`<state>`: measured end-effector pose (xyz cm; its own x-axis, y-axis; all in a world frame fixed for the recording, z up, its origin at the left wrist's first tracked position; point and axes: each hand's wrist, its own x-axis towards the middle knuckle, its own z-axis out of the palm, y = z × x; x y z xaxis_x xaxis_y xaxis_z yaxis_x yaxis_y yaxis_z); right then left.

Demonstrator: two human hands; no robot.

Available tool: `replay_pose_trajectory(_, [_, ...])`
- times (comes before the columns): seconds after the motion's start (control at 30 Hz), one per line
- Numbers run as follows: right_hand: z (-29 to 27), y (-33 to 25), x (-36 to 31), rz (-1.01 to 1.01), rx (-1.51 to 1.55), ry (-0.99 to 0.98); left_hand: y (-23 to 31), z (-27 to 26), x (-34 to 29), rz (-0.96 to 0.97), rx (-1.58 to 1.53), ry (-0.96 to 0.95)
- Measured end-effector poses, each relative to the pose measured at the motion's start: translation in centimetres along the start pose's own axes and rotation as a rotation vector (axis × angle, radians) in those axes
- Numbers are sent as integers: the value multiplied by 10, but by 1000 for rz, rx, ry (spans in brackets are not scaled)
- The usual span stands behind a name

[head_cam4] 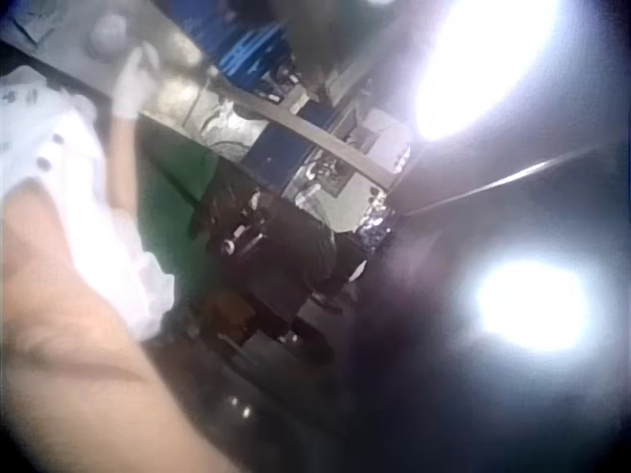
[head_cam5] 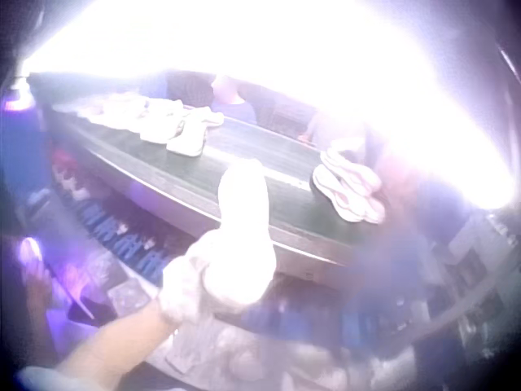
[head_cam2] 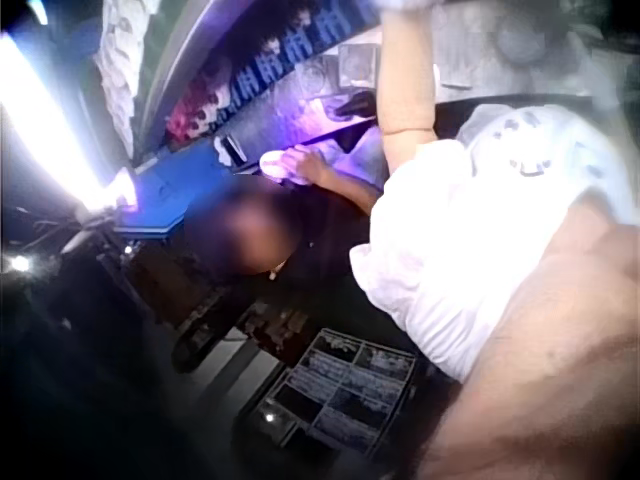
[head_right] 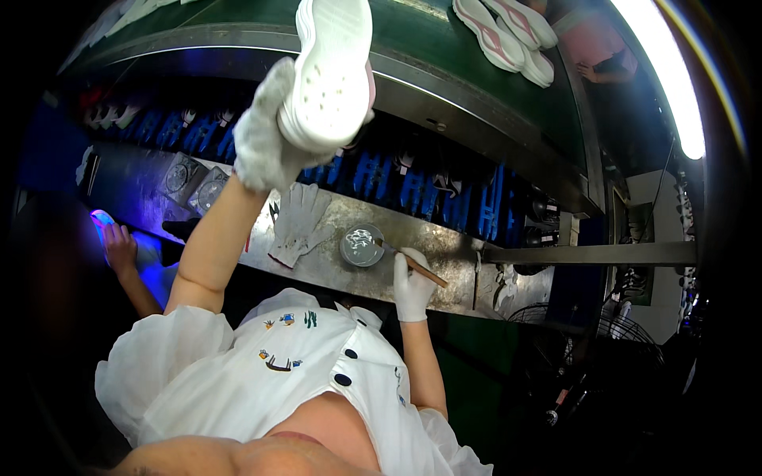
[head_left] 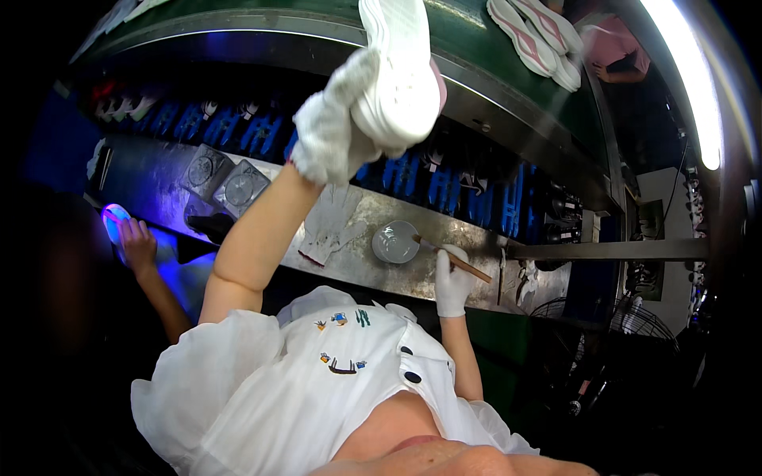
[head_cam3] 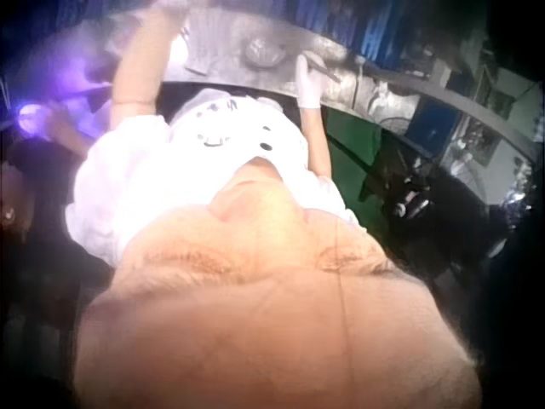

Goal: The person repeatedly picks up white shoe soles from a conveyor belt, applies a substance with a brush to the sole surface, and places them back on the belt. The process is continuous and repetitive throughout the clip.

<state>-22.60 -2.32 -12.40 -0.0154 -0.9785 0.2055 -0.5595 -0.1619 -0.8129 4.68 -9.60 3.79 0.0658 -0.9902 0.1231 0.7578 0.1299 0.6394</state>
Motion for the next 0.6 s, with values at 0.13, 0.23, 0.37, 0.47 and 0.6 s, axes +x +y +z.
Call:
replay_pose_trajectory(0.13, [-40, -68, 26, -66, 326, 205, -20, -2, -55, -43, 111, 23])
replay_pose_trajectory(0.23, [-67, -123, 35, -192, 405, 248, -29, -3, -71, -88, 131, -15])
replay_pose_trajectory(0.37, [-69, -153, 42, -414, 520, 68, -36, 12, -88, -10, 314, 22])
replay_pose_trajectory(0.47, [-67, -160, 46, -445, 471, -3, -43, -7, -90, -68, 325, -153])
replay_pose_trajectory(0.6, [-66, -164, 53, -429, 266, -60, -48, 1, -99, -21, 266, -154])
